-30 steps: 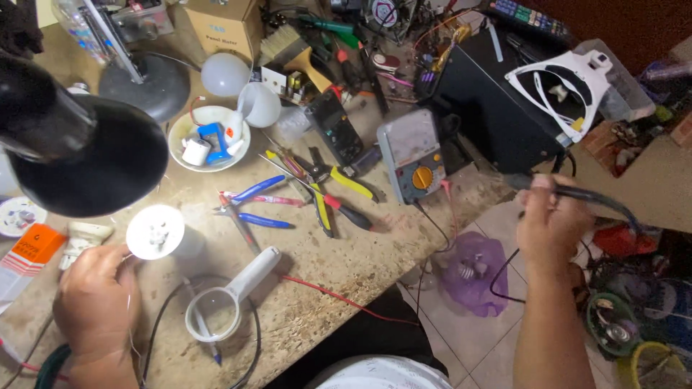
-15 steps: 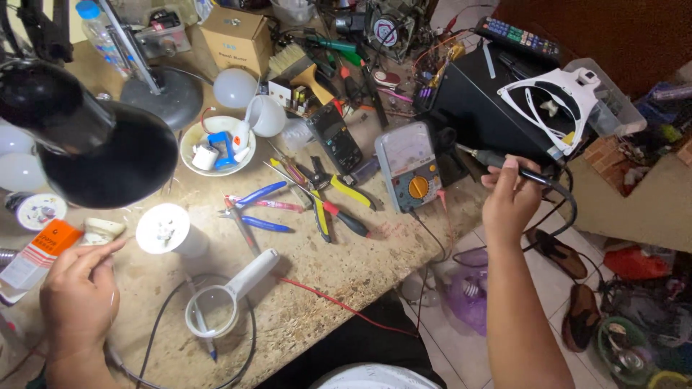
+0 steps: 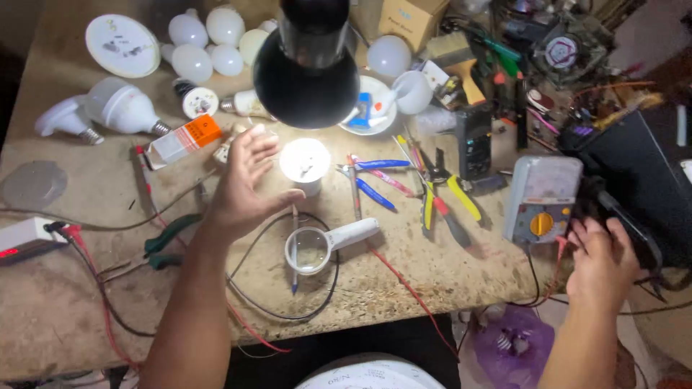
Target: Repairing and testing LED bulbs using a soldering iron and pliers at a workbench.
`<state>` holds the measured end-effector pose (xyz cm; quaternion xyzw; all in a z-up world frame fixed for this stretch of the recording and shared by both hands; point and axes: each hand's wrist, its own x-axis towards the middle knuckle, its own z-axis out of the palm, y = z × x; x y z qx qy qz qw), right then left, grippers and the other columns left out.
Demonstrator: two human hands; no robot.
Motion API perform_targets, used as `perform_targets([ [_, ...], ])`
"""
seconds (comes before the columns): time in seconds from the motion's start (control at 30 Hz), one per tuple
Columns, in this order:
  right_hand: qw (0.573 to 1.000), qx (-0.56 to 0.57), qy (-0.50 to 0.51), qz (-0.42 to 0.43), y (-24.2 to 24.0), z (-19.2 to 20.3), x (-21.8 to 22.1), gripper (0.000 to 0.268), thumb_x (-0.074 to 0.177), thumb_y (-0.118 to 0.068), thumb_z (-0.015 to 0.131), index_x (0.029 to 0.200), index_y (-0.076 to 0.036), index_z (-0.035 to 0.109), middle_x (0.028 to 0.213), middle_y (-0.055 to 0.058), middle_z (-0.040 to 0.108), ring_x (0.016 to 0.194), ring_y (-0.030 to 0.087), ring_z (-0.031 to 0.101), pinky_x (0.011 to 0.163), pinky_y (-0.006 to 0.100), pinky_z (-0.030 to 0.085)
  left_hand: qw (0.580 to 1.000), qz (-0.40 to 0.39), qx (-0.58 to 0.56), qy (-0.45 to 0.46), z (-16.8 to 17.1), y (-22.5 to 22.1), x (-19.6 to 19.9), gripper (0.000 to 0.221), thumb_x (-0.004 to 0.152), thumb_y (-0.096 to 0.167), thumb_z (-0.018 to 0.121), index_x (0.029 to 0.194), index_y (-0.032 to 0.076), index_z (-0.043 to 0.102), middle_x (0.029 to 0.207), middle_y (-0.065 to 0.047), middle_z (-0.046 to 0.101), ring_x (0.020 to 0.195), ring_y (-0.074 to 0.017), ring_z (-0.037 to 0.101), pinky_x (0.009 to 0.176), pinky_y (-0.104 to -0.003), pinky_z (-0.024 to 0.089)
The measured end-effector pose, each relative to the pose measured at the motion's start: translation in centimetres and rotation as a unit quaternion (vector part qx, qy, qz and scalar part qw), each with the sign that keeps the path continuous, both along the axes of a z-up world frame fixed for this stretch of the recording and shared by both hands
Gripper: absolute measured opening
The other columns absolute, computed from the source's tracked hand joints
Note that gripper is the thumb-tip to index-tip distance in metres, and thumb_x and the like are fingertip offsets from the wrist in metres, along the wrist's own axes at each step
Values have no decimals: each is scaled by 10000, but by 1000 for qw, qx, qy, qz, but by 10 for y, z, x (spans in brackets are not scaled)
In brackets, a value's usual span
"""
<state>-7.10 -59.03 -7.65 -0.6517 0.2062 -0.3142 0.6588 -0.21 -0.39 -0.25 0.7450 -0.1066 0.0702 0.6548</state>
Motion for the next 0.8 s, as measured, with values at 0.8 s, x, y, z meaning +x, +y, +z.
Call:
perform_targets([
  [0.8, 829, -412, 48, 376, 316, 114, 81, 337, 900, -244, 792, 1201, -100, 742, 1022, 108, 753, 855, 220, 741, 679, 323, 608, 989, 60, 67, -118, -23, -24, 10, 666, 730, 364, 926, 1201, 37, 586, 1060, -235, 687, 1049, -424, 708, 908, -526, 553],
])
